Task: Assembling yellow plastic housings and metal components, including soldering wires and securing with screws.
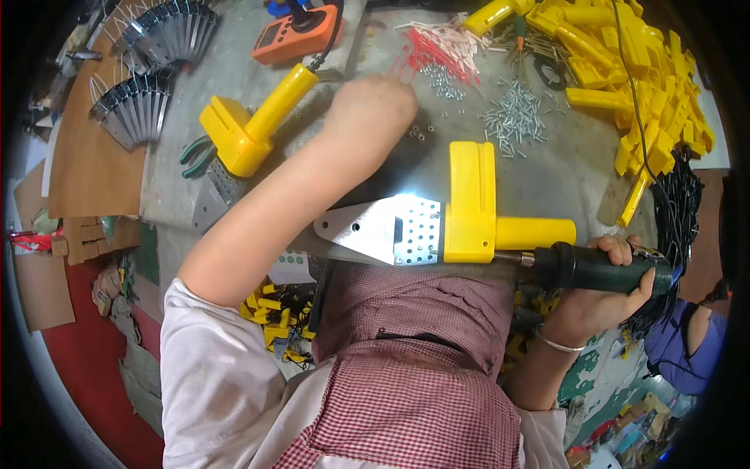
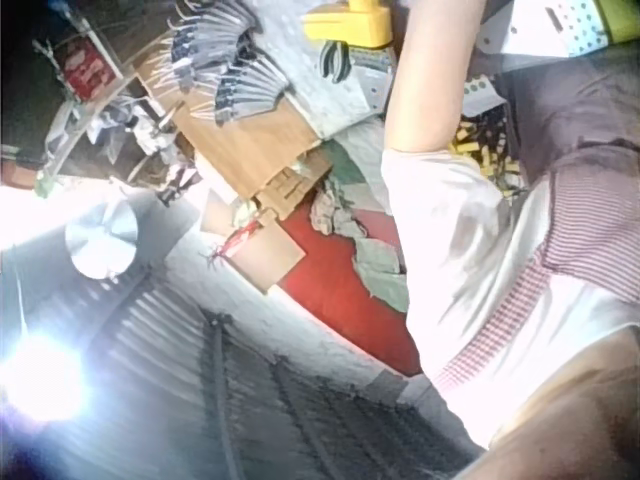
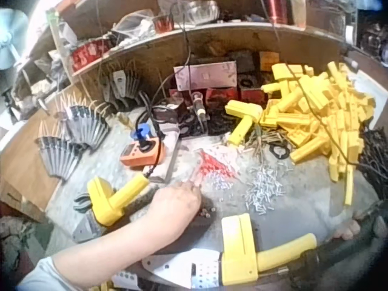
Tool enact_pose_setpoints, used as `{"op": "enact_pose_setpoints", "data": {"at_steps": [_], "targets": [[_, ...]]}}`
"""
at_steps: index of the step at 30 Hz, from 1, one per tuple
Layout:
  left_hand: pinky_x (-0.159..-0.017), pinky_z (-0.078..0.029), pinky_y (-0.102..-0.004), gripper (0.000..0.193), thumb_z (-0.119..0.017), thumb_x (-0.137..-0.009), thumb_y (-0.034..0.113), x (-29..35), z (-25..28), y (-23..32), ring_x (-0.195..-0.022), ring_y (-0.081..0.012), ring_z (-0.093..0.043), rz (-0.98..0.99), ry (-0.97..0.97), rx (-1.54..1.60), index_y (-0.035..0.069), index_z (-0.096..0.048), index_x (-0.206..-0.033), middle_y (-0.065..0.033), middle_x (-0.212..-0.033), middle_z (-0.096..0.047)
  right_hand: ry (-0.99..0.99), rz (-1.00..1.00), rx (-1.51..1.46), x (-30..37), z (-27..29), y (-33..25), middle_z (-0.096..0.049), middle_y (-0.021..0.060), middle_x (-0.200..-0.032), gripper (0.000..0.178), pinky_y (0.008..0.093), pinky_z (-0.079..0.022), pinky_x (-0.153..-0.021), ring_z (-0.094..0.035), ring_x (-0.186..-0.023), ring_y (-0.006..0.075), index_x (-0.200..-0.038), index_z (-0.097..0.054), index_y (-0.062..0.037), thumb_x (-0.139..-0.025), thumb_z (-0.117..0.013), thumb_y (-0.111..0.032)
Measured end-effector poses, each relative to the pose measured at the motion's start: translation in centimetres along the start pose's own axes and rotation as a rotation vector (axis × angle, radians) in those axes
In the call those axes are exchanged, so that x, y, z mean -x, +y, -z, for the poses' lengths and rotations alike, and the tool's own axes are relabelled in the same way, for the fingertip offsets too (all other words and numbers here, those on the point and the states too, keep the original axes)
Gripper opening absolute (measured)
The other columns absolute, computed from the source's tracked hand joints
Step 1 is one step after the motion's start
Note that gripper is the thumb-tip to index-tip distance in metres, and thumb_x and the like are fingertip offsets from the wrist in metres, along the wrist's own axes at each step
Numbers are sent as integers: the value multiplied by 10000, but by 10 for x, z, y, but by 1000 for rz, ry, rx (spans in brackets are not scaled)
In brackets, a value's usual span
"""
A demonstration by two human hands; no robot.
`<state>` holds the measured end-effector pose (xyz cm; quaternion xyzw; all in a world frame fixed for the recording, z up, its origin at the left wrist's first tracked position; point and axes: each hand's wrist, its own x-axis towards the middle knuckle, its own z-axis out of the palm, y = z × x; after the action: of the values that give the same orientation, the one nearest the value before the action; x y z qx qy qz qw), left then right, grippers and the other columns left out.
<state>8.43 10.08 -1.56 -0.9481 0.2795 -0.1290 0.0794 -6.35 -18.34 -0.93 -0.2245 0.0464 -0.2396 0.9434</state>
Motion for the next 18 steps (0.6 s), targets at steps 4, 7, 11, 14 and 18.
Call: {"op": "enact_pose_setpoints", "data": {"at_steps": [4,7,11,14,18], "targets": [[-694,-539,-354,98,-611,-710,30,-2,7,5,-835,-251,-656,-48,-28,-22,38,-627,-806,-110,-840,-640,6,12,60,-1,0,-3,-437,38,-754,343,331,-479,-807,-494,-731,166,-1085,-431,-22,-898,-499,-301],[-688,-541,-337,93,-616,-731,51,4,1,2,-823,-246,-660,-55,31,-28,42,-648,-817,-101,-837,-651,78,38,97,1,0,-2,-436,37,-749,353,324,-478,-806,-492,-721,163,-1081,-440,-19,-892,-518,-307],[-686,-543,-318,92,-636,-738,74,10,4,-3,-817,-239,-672,-120,22,-49,63,-673,-822,-93,-838,-667,45,-23,-11,1,-6,4,-440,37,-754,377,319,-472,-784,-491,-709,161,-1080,-453,-9,-890,-536,-324],[-689,-543,-321,104,-646,-728,72,-5,18,1,-827,-237,-680,-214,-97,-97,72,-684,-824,-100,-856,-676,76,33,41,1,-6,5,-441,40,-760,374,321,-462,-780,-489,-711,161,-1079,-454,-8,-889,-536,-319],[-713,-537,-384,162,-635,-724,77,-24,25,-9,-842,-282,-672,-219,-217,-62,57,-691,-875,-125,-886,-680,66,30,89,1,-7,4,-440,44,-763,372,323,-453,-785,-483,-716,159,-1080,-453,-5,-887,-538,-311]]}}
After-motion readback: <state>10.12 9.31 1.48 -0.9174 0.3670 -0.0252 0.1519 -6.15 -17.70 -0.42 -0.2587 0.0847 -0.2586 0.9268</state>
